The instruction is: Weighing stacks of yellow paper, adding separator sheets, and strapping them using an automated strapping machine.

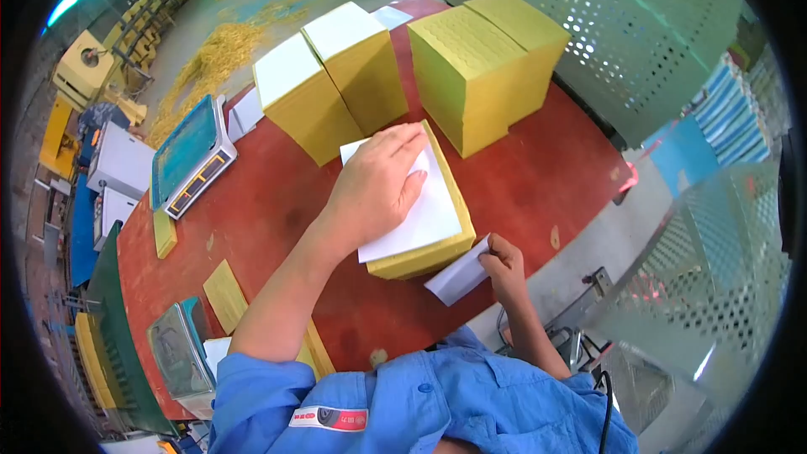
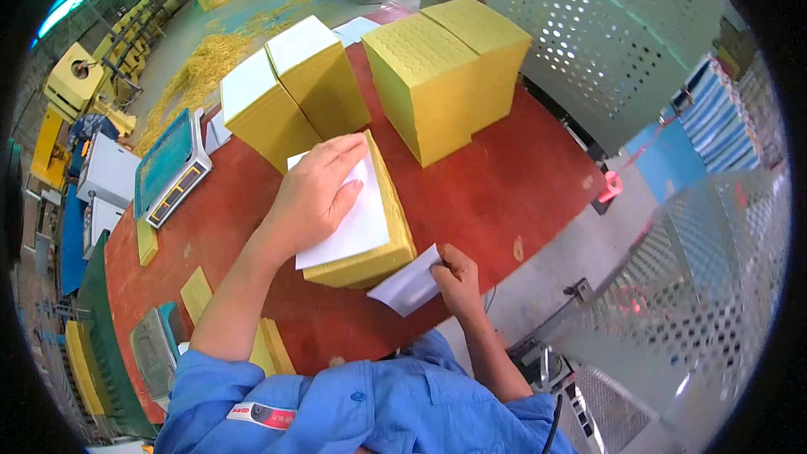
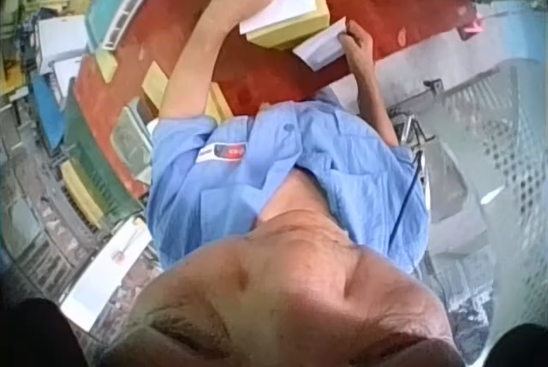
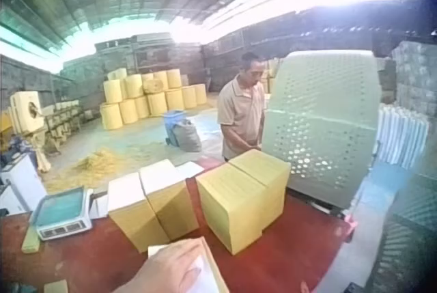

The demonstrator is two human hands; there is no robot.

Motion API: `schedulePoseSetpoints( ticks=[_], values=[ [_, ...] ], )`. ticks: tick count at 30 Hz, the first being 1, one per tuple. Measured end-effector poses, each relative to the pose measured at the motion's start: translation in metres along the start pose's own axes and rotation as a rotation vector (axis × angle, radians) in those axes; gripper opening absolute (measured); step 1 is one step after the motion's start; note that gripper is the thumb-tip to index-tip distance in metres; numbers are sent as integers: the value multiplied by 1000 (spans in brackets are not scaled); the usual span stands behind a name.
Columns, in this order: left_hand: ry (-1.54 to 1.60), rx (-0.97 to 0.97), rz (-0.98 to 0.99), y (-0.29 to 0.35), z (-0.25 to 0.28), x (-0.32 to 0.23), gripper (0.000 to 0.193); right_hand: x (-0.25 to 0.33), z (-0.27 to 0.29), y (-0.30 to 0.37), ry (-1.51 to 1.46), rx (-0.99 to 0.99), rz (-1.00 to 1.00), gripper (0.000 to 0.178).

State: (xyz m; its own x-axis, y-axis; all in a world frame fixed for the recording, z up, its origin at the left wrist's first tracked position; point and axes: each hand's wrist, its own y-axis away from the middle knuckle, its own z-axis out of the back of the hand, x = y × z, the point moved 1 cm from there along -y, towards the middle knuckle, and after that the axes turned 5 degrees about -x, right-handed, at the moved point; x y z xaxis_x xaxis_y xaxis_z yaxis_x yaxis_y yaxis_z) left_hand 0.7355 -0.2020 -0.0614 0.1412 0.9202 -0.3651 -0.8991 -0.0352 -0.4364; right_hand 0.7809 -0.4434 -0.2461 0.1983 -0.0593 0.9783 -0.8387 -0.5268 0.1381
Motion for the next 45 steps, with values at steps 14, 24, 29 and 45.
schedulePoseSetpoints(
  ticks=[14, 24, 29, 45],
  values=[
    [491, -257, 116, 141, 56, -30, 48, 79, -32, 77, -588, 100, 433, 23],
    [514, -141, 115, 171, 44, -41, 41, 90, -48, 91, -537, 189, 422, 14],
    [370, -169, 68, 166, 43, -49, 35, 84, -44, 86, -560, 254, 463, 17],
    [-282, -17, -51, 91, 0, -71, 44, -3, -25, 67, -540, -11, -10, 44]
  ],
)
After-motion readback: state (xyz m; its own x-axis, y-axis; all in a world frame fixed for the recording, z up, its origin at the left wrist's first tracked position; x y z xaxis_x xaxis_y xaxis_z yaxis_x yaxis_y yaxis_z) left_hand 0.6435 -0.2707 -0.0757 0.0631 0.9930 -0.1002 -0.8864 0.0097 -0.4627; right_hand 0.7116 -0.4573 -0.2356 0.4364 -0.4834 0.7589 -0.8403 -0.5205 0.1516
